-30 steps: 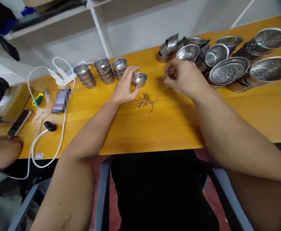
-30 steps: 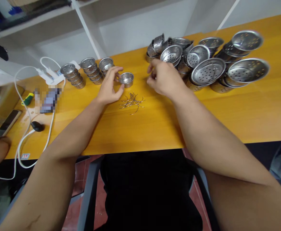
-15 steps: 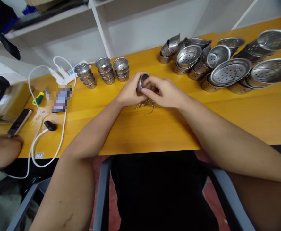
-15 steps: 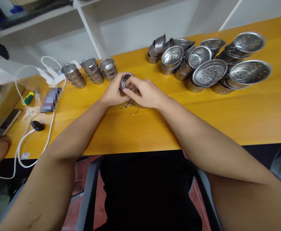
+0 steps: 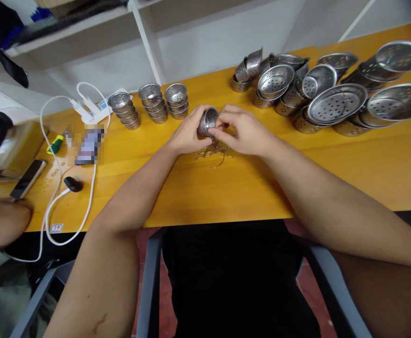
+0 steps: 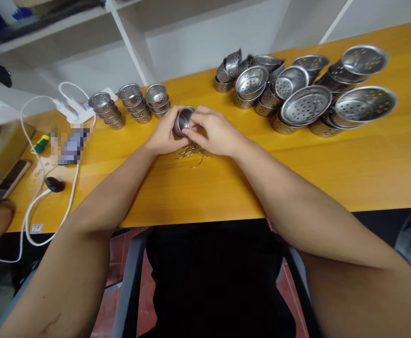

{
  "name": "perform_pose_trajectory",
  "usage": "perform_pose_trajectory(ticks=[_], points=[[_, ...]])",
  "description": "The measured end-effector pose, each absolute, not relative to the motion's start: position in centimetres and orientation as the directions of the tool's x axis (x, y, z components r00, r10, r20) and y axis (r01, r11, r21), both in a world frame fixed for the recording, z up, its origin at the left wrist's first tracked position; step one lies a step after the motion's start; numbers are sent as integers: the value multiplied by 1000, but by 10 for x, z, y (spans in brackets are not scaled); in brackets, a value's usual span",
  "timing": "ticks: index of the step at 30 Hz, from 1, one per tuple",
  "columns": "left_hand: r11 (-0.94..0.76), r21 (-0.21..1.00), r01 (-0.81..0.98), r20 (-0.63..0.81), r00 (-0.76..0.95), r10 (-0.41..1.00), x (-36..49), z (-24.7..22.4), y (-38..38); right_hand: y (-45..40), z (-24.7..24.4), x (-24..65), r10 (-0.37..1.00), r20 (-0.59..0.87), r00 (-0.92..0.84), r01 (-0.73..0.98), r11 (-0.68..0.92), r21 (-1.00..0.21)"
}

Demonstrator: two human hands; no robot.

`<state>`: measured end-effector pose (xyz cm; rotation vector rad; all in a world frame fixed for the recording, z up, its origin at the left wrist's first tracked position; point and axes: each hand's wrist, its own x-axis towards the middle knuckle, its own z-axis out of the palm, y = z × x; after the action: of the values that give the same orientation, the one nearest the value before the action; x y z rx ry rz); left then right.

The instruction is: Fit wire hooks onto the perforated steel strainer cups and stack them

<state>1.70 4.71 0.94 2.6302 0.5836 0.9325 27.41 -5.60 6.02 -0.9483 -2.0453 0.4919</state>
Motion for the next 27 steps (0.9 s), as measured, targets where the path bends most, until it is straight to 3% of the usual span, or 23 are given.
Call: perform_pose_trajectory(ticks=[5, 12, 15, 18, 22, 27], points=[[-877, 392, 279, 546, 696, 466, 20, 9, 48, -56, 65, 274, 828, 473, -300, 441, 560, -701], [-859, 389, 333, 570, 646, 508, 17, 17, 46, -50, 71, 287, 896, 434, -93, 230, 444, -866], [-846, 376, 377, 579, 618, 532, 1, 29, 60, -49, 66, 285, 888, 455, -68, 289, 454, -843], [-837, 355, 417, 625, 560, 544, -21, 46, 80, -50, 58, 276, 872, 462, -162, 374, 488, -789], [-815, 336, 473, 704, 449, 551, -54, 61, 104, -51, 50, 266, 861, 458, -219, 376, 508, -775], [-804, 319, 502, 704, 443, 556, -73, 54, 125, -50, 50, 266, 859, 471, -202, 363, 512, -779]])
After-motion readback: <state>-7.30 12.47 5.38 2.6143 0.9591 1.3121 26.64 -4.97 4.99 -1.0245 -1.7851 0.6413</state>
